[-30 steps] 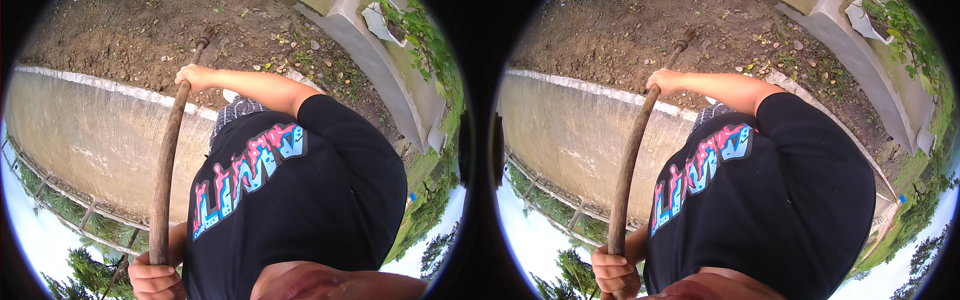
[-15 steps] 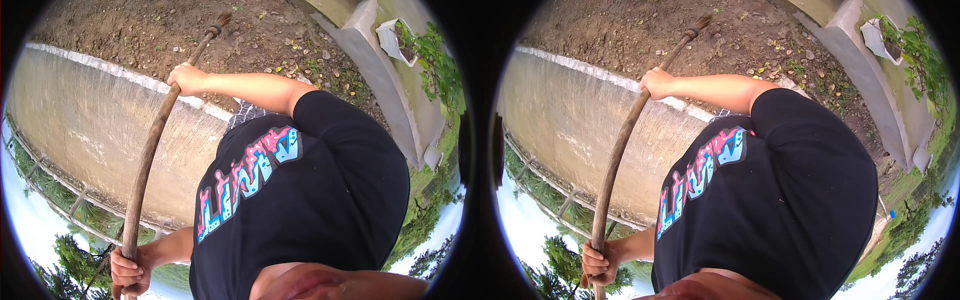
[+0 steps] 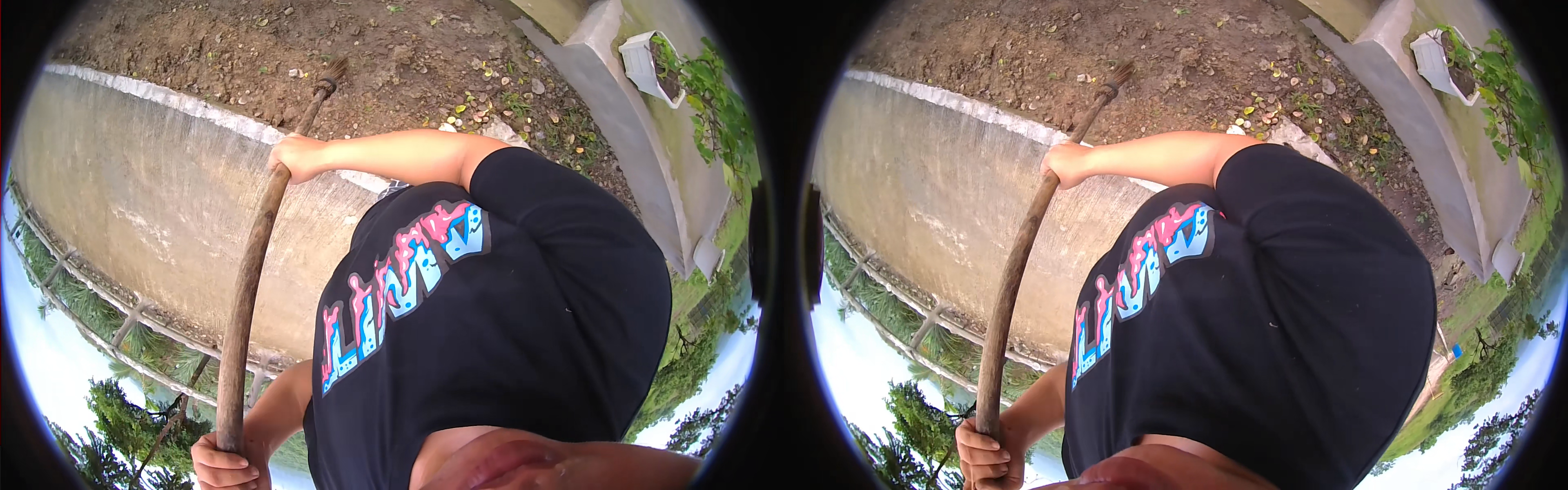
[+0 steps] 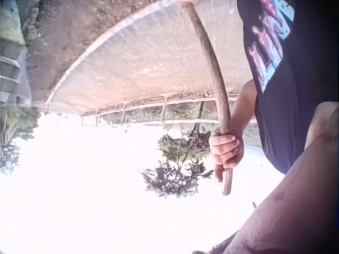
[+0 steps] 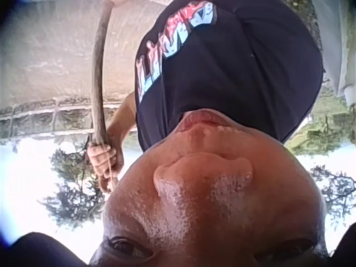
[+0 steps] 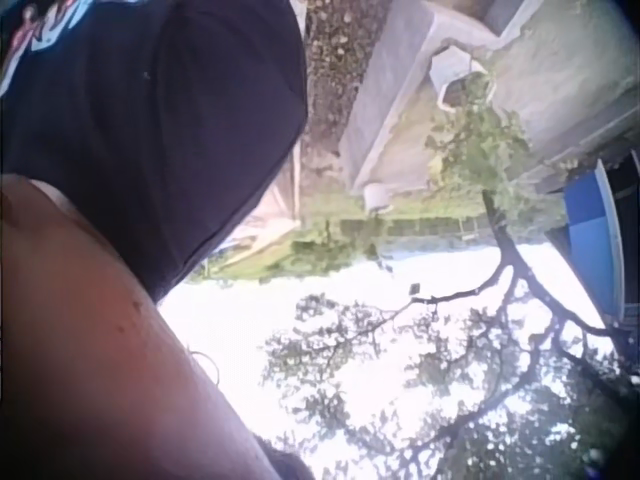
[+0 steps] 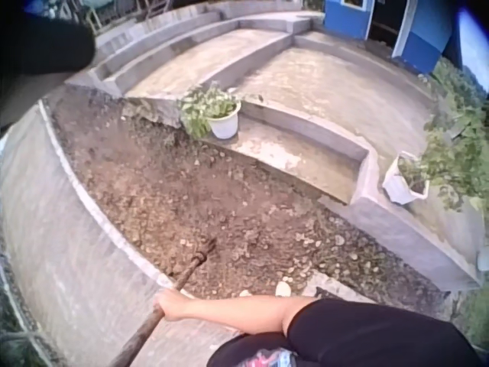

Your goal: The person uses a long-handled broom to sweep debris and soil from a concrete walkway and a narrow drainage channel into the adjacent dirt area.

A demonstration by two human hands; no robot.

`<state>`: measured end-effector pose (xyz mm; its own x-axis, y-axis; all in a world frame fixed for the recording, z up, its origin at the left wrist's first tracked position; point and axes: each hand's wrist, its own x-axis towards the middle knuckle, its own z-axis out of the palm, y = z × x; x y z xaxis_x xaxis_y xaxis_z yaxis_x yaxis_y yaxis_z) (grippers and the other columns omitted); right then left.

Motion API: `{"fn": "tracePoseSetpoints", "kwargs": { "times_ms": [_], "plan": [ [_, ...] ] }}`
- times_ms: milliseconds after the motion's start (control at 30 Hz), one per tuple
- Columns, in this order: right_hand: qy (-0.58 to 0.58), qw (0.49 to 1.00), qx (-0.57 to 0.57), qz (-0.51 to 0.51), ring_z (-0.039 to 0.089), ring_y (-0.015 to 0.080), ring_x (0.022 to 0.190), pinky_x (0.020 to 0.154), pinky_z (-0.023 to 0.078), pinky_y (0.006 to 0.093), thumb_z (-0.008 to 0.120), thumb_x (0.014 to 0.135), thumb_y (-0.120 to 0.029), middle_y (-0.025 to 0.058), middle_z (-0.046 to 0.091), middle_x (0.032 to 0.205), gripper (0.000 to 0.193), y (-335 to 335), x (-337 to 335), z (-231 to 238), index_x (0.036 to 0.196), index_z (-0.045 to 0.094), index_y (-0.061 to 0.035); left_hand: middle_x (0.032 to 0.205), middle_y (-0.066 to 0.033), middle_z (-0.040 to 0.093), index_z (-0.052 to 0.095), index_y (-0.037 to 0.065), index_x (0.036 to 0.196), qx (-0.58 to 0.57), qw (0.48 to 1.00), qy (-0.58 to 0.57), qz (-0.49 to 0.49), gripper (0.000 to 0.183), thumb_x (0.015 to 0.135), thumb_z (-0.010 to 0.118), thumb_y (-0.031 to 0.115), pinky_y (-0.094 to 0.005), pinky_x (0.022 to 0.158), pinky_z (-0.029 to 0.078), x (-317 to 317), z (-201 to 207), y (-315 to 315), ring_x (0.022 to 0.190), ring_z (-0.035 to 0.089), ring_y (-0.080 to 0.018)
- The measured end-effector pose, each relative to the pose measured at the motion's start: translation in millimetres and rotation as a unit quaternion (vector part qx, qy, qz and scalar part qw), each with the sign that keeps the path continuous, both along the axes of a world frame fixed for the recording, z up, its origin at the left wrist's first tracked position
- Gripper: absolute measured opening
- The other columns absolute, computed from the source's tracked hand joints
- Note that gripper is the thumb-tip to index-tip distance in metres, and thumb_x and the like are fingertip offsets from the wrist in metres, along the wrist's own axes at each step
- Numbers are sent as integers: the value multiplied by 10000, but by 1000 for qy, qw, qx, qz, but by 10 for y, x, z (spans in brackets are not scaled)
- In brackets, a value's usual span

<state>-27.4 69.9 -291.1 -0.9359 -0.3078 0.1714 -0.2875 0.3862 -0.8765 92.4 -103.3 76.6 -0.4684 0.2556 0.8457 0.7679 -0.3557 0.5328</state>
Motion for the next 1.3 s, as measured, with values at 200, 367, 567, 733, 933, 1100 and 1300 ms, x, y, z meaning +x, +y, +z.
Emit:
{"fn": "tracePoseSetpoints", "kwargs": {
  "times_ms": [200, 367, 567, 733, 933, 1100, 1300],
  "plan": [
    [-119, 989, 82, 18, 617, 307, 794, 690, 465, 415, 661, 602, -166, 106, 628, 719, 133, 301, 188, -386, 708, 622, -96, 471, 45, 321, 563, 21, 1010, 45, 983, -138, 117, 199, 875, 425, 73, -231, 447, 344, -543, -353, 13, 381, 329, -82],
    [-216, 959, 179, 39, 626, 298, 784, 692, 456, 429, 618, 572, -74, 105, 629, 703, 141, 540, 770, -65, 706, 632, -117, 474, 53, 310, 505, 26, 1173, 160, 955, -238, 75, 289, 901, 414, 60, -197, 396, 332, -638, -598, -549, 367, 297, -48],
    [-85, 989, 121, -8, 618, 298, 797, 700, 452, 424, 648, 574, -106, 102, 635, 747, 161, 462, 538, 14, 734, 637, -123, 432, 70, 423, 575, 87, 883, 57, 993, -79, -69, 125, 798, 488, 114, -178, 410, 393, -289, -149, -319, 348, 435, -54],
    [-48, 996, 58, -49, 625, 276, 788, 705, 453, 424, 671, 583, -168, 82, 642, 755, 164, 786, 338, -555, 745, 650, -145, 438, 50, 392, 598, 60, 683, 50, 987, -113, -101, 162, 792, 485, 98, -222, 407, 442, -399, -487, 454, 358, 458, -87],
    [-254, 950, 163, -77, 626, 261, 793, 712, 423, 425, 640, 590, -111, 77, 633, 708, 132, 947, 981, -334, 716, 651, -148, 477, 31, 281, 493, 30, 1240, 141, 945, -293, -39, 352, 893, 430, 29, -226, 404, 357, -1036, -973, -298, 385, 295, -68],
    [-199, 971, 106, -74, 630, 293, 789, 717, 454, 436, 644, 564, -130, 95, 644, 733, 188, 755, 894, -203, 751, 658, -131, 445, 42, 354, 487, 72, 690, 73, 964, -233, -104, 176, 861, 447, 75, -210, 428, 380, -1073, -356, 8, 369, 377, -75],
    [-209, 967, 72, -129, 629, 282, 809, 736, 472, 423, 656, 581, -173, 84, 642, 750, 193, 1019, 1173, -962, 770, 660, -132, 502, 24, 305, 432, 77, 1241, -12, 966, -240, -99, 350, 892, 414, 50, -264, 436, 381, -1121, -835, 782, 386, 322, -88]
  ]
}}
